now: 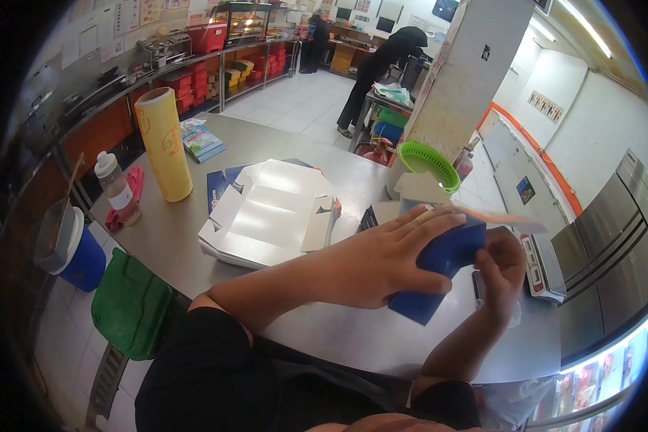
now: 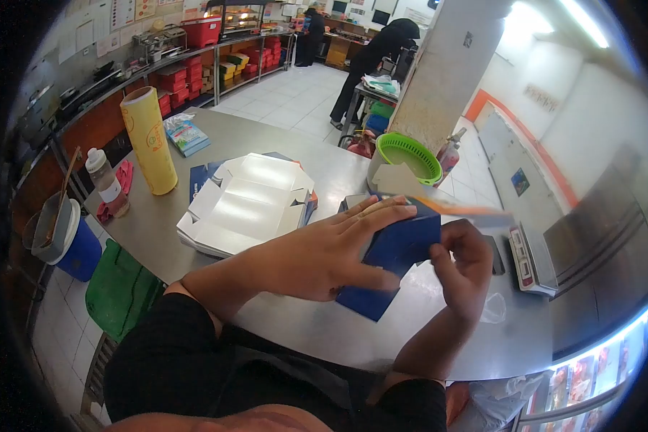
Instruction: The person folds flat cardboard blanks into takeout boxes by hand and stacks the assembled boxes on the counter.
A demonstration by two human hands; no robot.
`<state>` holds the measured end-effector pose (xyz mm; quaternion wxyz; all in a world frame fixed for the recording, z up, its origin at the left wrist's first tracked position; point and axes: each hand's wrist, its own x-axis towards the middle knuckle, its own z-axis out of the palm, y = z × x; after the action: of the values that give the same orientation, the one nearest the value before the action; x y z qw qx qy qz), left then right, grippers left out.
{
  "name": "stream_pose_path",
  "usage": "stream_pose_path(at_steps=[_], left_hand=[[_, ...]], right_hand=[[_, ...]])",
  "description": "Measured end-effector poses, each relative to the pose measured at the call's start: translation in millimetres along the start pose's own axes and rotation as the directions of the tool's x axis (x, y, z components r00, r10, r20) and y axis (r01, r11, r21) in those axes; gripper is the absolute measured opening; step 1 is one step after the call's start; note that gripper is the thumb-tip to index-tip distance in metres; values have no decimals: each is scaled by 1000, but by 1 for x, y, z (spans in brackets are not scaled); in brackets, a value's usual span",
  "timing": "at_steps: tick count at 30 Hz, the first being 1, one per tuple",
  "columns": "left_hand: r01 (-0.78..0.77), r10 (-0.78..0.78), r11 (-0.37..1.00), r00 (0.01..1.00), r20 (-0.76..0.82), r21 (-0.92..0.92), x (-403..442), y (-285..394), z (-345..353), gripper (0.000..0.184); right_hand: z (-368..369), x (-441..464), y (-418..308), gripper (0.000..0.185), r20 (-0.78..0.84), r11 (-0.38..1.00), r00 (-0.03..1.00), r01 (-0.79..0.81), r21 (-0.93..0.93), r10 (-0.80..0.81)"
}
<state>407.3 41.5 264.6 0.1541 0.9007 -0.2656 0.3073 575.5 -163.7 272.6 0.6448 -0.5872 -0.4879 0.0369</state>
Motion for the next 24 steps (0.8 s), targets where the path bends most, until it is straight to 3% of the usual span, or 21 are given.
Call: stream_pose_path(at_steps=[4, 10, 13, 14, 20, 23, 24], left_hand=[[-33, 33, 995, 999, -7, -94, -1, 5, 1, 69], [-12, 8, 999, 996, -91, -48, -1, -5, 5, 67], [-30, 29, 999, 995, -92, -12, 0, -4, 1, 64], [-38, 38, 999, 996, -82, 2, 0, -4, 1, 63], [-46, 48, 999, 995, -90, 27, -2, -6, 6, 60], [36, -22, 989, 995, -101, 144, 0, -9, 6, 60], [41, -28, 990, 995, -96, 137, 0, -11, 7, 59]], right_hand=[[1, -10, -1, 27, 78, 999, 997, 11, 50, -14], [17, -7, -5, 21, 110, 961, 984, -105, -256, 136], [24, -4, -4, 28, 152, 988, 980, -139, 68, 127], [20, -3, -1, 35, 182, 992, 981, -90, 89, 73], [9, -2, 10, 31, 299, 957, 951, -158, 242, 81], [40, 3, -1, 31, 24, 969, 997, 83, -232, -79], [39, 5, 2, 32, 48, 958, 996, 79, -276, -69]])
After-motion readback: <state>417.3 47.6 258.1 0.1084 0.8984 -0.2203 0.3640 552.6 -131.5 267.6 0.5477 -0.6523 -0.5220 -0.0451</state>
